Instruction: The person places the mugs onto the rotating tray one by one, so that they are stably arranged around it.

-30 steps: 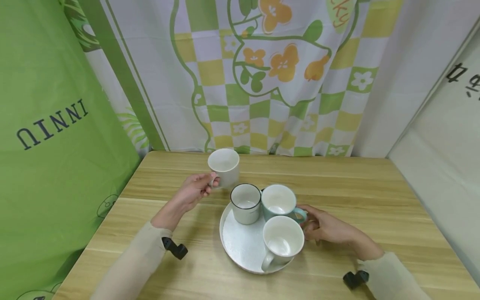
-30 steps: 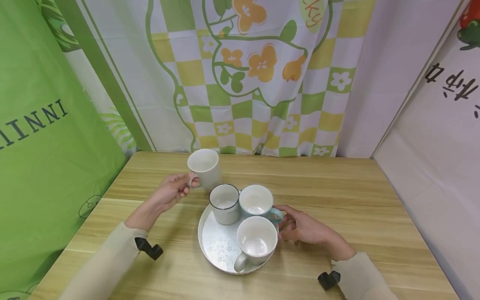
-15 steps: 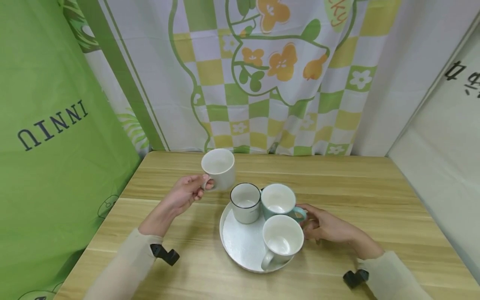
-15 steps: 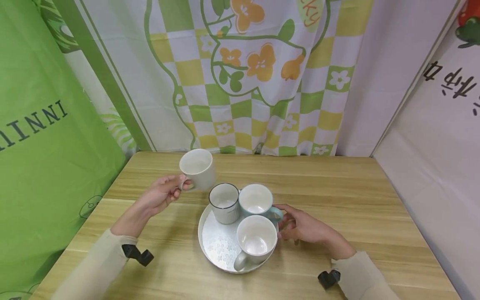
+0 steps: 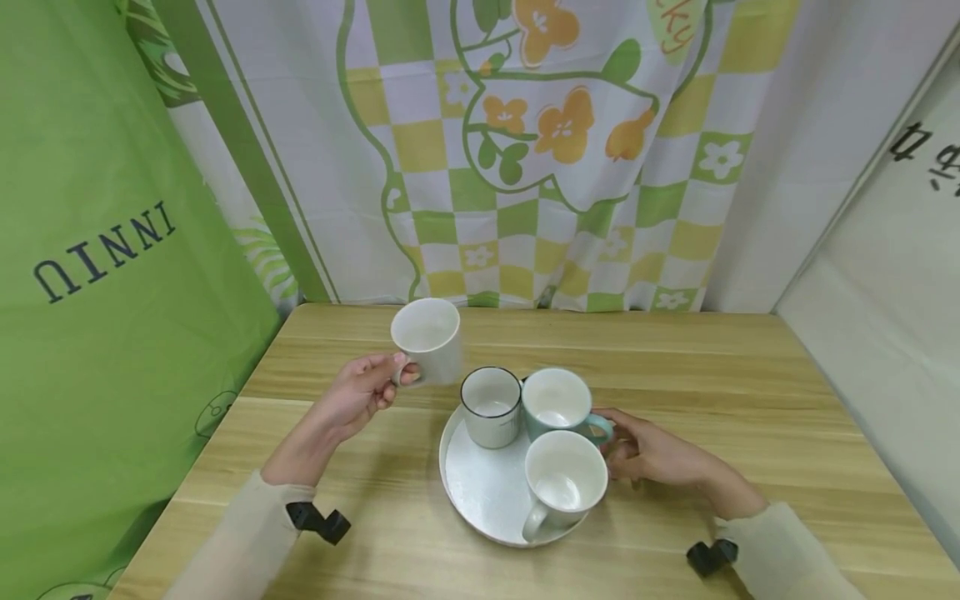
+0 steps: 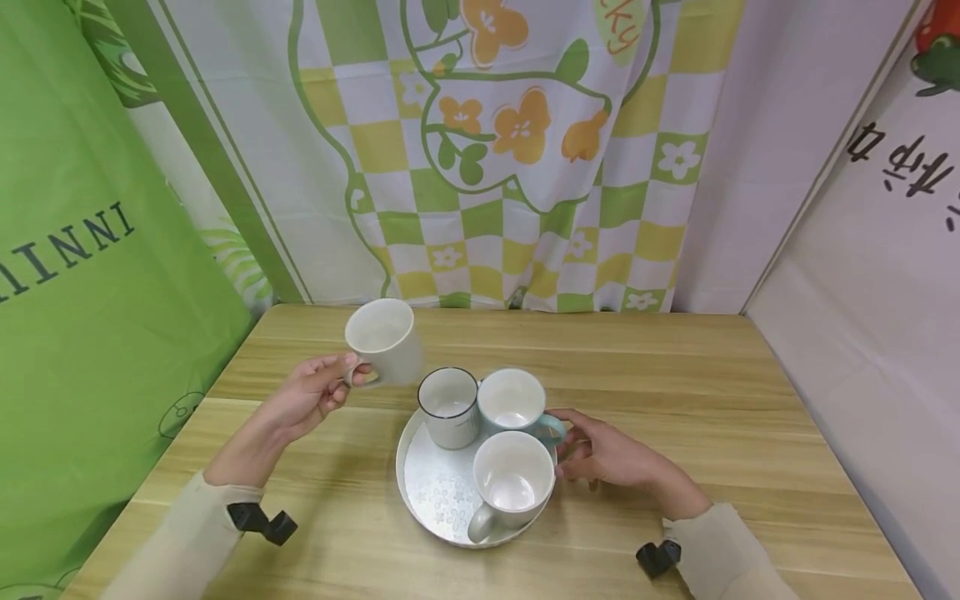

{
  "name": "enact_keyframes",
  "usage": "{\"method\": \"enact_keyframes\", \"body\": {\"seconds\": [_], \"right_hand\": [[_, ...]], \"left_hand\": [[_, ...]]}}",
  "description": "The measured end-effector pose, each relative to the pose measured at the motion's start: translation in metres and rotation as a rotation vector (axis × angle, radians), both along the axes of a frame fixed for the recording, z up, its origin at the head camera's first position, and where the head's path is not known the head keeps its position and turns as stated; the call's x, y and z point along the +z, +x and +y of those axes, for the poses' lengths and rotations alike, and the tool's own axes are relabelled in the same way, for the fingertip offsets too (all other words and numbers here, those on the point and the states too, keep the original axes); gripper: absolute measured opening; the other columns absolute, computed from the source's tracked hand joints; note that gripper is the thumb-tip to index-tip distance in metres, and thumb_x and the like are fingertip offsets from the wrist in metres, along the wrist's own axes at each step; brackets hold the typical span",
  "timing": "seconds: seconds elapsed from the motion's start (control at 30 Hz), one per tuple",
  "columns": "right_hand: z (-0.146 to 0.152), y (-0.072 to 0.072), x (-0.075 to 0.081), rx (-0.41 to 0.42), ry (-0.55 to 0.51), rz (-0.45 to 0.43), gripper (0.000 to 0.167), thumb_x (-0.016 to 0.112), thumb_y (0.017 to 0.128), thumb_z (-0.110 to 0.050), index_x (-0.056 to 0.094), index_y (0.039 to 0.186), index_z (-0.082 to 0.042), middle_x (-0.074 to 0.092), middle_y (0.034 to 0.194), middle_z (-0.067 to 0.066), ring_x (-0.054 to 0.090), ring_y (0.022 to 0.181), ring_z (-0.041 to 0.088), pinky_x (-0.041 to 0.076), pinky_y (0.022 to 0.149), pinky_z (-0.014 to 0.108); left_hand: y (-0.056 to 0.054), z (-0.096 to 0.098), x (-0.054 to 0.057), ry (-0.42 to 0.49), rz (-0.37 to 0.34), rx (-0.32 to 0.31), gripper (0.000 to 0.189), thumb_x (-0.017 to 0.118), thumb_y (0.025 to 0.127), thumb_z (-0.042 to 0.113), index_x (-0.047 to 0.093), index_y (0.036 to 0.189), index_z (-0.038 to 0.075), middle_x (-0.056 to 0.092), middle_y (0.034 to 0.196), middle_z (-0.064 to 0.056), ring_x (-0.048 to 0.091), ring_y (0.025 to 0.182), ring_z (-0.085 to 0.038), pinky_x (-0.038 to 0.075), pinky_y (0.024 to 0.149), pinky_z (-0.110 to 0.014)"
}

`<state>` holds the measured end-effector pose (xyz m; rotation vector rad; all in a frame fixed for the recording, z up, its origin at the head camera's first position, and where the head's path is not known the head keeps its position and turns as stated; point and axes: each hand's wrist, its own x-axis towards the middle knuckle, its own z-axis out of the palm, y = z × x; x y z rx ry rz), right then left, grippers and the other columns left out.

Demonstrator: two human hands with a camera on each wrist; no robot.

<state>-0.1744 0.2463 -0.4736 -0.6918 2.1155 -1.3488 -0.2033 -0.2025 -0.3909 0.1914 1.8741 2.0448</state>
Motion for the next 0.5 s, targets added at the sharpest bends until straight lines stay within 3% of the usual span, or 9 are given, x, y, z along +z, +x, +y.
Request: {"method": "enact_keyframes", "body": {"seconds": [0.5], "right_hand": [[0.0, -0.001, 0.001, -0.008, 0.017, -0.009, 0.083, 0.07, 0.092, -0.011, 0.019, 0.157, -0.005, 0.058, 0.118, 0.022, 0.07, 0.086, 0.025, 0.058, 0.057, 0.037]], "left_hand": [[0.017, -0.01, 0.008, 0.06, 0.035, -0.072, 0.025, 0.049, 0.106, 0.025, 0.07, 0.103, 0.012, 0.069, 0.085, 0.009, 0.049, 0.06, 0.003, 0.039, 0.051, -0.011]]}}
